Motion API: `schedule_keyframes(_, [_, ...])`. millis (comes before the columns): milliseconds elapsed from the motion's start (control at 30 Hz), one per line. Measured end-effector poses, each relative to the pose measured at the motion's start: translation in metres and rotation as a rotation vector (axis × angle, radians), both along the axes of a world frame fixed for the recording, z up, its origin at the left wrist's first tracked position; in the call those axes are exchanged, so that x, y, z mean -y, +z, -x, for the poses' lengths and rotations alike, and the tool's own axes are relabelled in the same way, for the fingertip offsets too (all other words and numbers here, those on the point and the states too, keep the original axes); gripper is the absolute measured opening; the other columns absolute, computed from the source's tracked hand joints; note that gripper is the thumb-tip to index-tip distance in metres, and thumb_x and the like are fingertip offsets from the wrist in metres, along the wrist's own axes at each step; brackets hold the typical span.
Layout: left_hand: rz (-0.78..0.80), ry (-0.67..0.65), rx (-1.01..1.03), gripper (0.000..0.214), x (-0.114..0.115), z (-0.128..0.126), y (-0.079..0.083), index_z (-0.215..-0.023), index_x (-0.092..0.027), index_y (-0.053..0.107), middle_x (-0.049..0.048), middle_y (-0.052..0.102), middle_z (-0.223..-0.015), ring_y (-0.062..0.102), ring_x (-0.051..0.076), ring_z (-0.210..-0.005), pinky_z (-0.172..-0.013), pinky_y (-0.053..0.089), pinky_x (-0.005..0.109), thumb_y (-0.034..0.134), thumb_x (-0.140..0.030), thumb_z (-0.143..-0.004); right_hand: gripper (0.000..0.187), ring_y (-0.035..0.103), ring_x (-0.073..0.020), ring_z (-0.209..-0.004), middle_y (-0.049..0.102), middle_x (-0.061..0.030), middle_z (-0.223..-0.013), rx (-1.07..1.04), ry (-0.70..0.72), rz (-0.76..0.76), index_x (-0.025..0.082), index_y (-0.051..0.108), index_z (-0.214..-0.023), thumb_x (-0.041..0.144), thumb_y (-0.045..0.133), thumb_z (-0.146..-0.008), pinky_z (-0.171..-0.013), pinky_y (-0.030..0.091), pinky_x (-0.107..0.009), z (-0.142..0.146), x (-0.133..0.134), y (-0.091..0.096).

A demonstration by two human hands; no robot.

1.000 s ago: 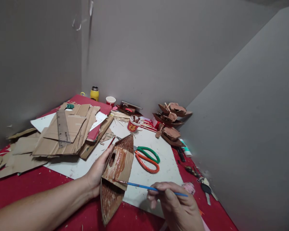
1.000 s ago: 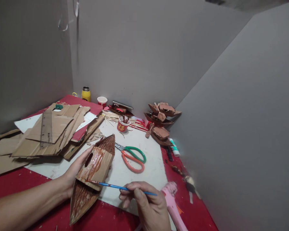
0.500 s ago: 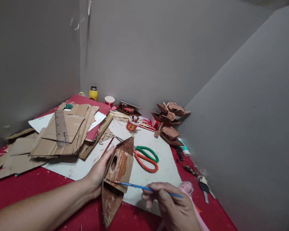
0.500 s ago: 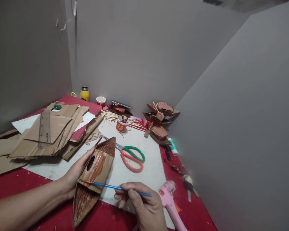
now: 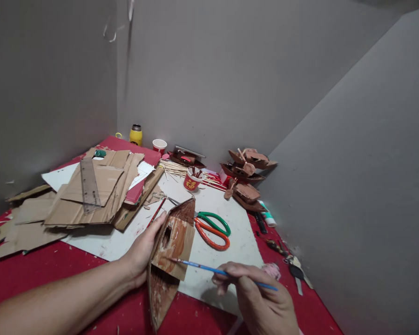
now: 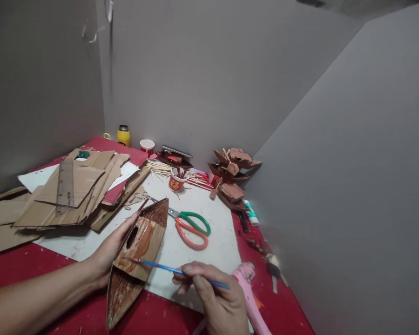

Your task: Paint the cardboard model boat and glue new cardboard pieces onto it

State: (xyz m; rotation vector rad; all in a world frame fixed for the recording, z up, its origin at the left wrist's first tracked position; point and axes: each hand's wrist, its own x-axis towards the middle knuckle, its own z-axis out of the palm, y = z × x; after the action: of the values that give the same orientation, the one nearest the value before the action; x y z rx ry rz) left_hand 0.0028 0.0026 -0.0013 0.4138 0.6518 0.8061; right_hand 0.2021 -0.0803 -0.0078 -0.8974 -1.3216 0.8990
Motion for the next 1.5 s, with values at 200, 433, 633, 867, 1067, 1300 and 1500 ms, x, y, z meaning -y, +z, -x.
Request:
schedule_keyframes(200, [0.036,-0.047,-0.020,0.050,-0.001,0.001,0.002,-0.121,-0.017,0.064,0.0060,0.075,-0.108,0.066,0.024,-0.109,-0.099,0.046,0.033,0.057,-0.051,-0.085,0.016,0.071,-0.0163,-0.068,0.077,-0.0052,-0.085,0.020,-0.101,-0.002,0.027,0.073,-0.103,0.028,0.061,-0.092,-0.065,0.060,-0.027,-0.015,-0.007,-0.011])
schedule_keyframes(433, [0.062,-0.059,-0.012,0.049,0.000,0.002,0.004,-0.120,-0.015,0.065,0.0068,0.076,-0.106,0.066,0.024,-0.110,-0.098,0.047,0.033,0.056,-0.050,-0.086,0.017,0.071,-0.0194,-0.072,0.074,-0.0072,-0.090,0.031,-0.013,-0.052,0.025,0.072,-0.103,0.022,0.058,-0.094,-0.062,0.060,-0.032,-0.013,0.000,-0.013])
schedule_keyframes(633, [0.031,-0.081,0.006,0.051,0.000,0.002,0.001,-0.123,-0.017,0.063,0.0062,0.075,-0.107,0.067,0.025,-0.108,-0.097,0.047,0.034,0.059,-0.050,-0.085,0.018,0.071,-0.0209,-0.070,0.076,-0.0092,-0.088,0.059,-0.166,-0.090,0.023,0.071,-0.105,0.022,0.058,-0.093,-0.060,0.060,-0.034,-0.017,-0.002,-0.011])
schedule_keyframes(867, [0.035,-0.067,-0.007,0.051,-0.001,0.002,0.001,-0.125,-0.018,0.061,0.0051,0.076,-0.106,0.068,0.024,-0.106,-0.097,0.047,0.033,0.060,-0.049,-0.085,0.020,0.070,-0.0170,-0.072,0.074,-0.0063,-0.091,0.191,-0.088,-0.190,0.025,0.070,-0.109,0.020,0.056,-0.095,-0.064,0.060,-0.028,-0.008,0.004,0.002])
schedule_keyframes(1067, [0.077,-0.056,0.004,0.048,-0.002,0.002,0.003,-0.120,-0.016,0.065,0.0058,0.077,-0.099,0.069,0.023,-0.102,-0.091,0.050,0.031,0.059,-0.049,-0.085,0.021,0.070,-0.0208,-0.075,0.073,-0.0079,-0.089,0.201,-0.060,-0.265,0.024,0.070,-0.109,0.018,0.055,-0.095,-0.065,0.059,-0.034,-0.010,0.007,0.003])
schedule_keyframes(1300, [0.085,-0.032,-0.010,0.043,-0.003,0.003,0.009,-0.120,-0.018,0.064,0.0055,0.078,-0.090,0.074,0.022,-0.086,-0.076,0.055,0.027,0.057,-0.045,-0.088,0.021,0.071,-0.0181,-0.076,0.074,-0.0068,-0.094,0.143,-0.149,-0.201,0.024,0.069,-0.109,0.018,0.056,-0.095,-0.066,0.059,-0.029,-0.017,0.001,-0.008])
schedule_keyframes(1500, [0.161,-0.061,-0.022,0.051,-0.006,0.003,0.017,-0.109,-0.009,0.067,0.0108,0.077,-0.073,0.072,0.023,-0.061,-0.054,0.054,0.028,0.046,-0.051,-0.091,0.022,0.068,-0.0215,-0.072,0.073,-0.0080,-0.083,0.159,0.064,-0.246,0.026,0.068,-0.112,0.020,0.054,-0.096,-0.061,0.059,-0.037,-0.005,0.009,0.000])
